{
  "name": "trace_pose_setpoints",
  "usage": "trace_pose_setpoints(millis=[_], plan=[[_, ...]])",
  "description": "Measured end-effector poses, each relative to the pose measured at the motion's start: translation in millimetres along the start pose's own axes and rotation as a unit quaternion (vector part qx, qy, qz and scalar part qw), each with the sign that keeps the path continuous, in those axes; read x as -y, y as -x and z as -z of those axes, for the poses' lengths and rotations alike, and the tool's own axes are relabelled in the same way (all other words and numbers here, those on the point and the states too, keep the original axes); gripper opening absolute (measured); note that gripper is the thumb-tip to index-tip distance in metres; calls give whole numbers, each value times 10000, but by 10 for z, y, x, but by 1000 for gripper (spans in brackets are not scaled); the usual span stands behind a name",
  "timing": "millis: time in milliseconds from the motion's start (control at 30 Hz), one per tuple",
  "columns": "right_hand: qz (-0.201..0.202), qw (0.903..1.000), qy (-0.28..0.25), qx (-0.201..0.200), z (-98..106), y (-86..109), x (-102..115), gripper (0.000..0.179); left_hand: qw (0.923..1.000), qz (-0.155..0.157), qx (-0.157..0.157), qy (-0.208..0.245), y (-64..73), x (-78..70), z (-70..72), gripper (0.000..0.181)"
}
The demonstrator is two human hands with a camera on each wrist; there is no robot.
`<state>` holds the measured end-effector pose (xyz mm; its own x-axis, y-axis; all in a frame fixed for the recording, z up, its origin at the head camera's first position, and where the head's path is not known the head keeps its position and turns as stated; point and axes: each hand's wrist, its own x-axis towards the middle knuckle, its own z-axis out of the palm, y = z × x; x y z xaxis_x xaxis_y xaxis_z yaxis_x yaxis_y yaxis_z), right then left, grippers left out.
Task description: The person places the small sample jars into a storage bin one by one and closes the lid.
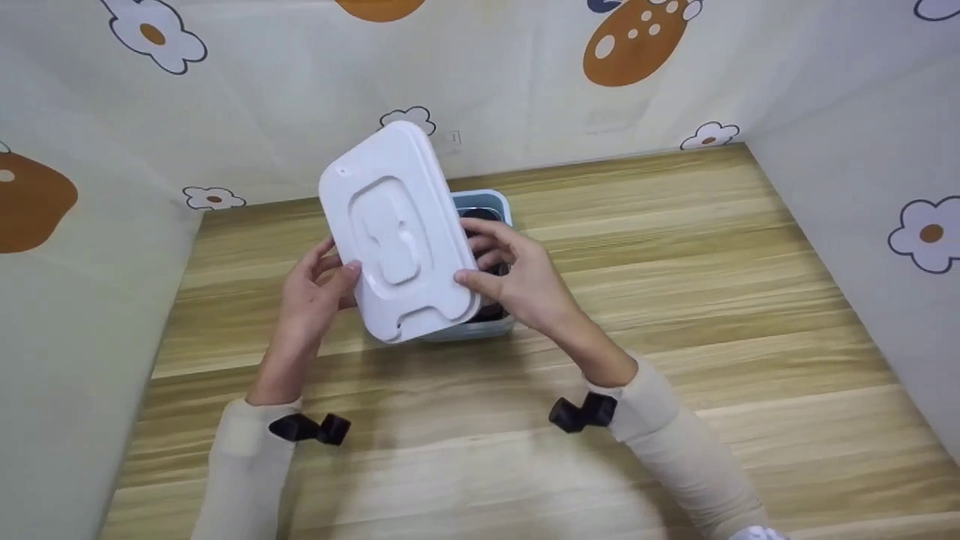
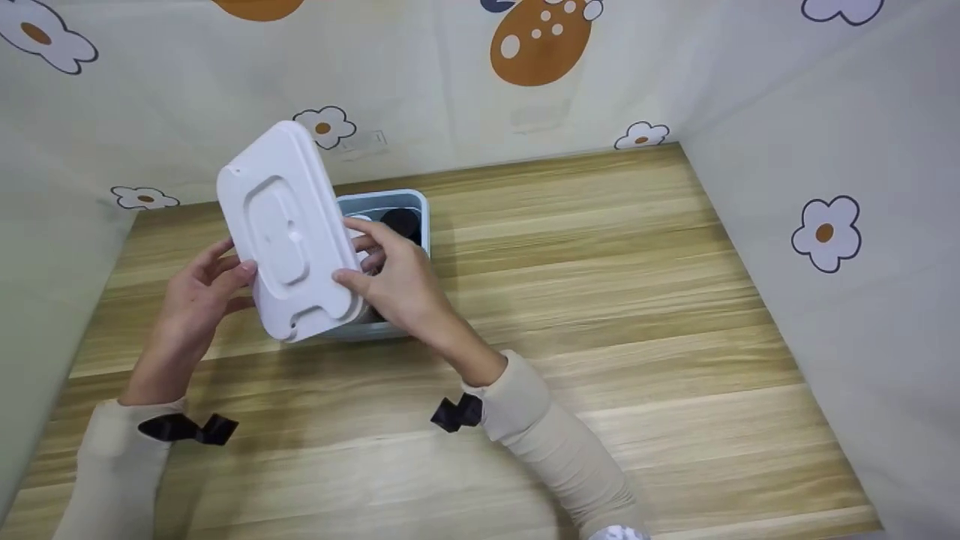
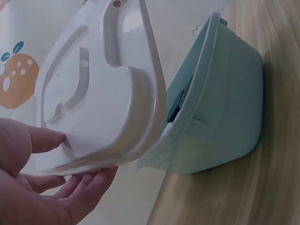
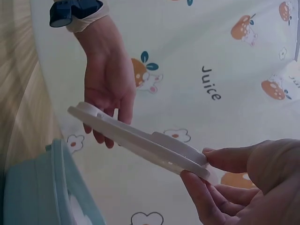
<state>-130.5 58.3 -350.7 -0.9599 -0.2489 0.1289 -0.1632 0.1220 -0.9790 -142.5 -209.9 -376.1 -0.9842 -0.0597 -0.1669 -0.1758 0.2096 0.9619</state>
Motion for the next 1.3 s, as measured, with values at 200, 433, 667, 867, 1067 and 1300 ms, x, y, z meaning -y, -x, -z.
trace_pose_setpoints(millis=[200,433,667,867,1067,1300], plan=[[-831,9963,94,-212,202,-48,-208,63,9955,236,363,-837,-207,-123,-163,64],[-1390,9898,124,-278,295,-104,-469,71,9799,348,543,-1888,-410,-154,-370,61],[-1740,9834,387,-350,329,-93,-600,72,9706,285,472,-2342,-444,-115,-489,58],[-1885,9808,354,-357,335,-85,-707,71,9699,468,308,-2370,-459,-102,-546,59],[-1793,9815,573,-345,331,-80,-755,72,9705,535,241,-2338,-493,-60,-559,56],[-1825,9813,554,-273,343,-71,-771,73,9687,450,342,-2418,-511,-31,-544,56]])
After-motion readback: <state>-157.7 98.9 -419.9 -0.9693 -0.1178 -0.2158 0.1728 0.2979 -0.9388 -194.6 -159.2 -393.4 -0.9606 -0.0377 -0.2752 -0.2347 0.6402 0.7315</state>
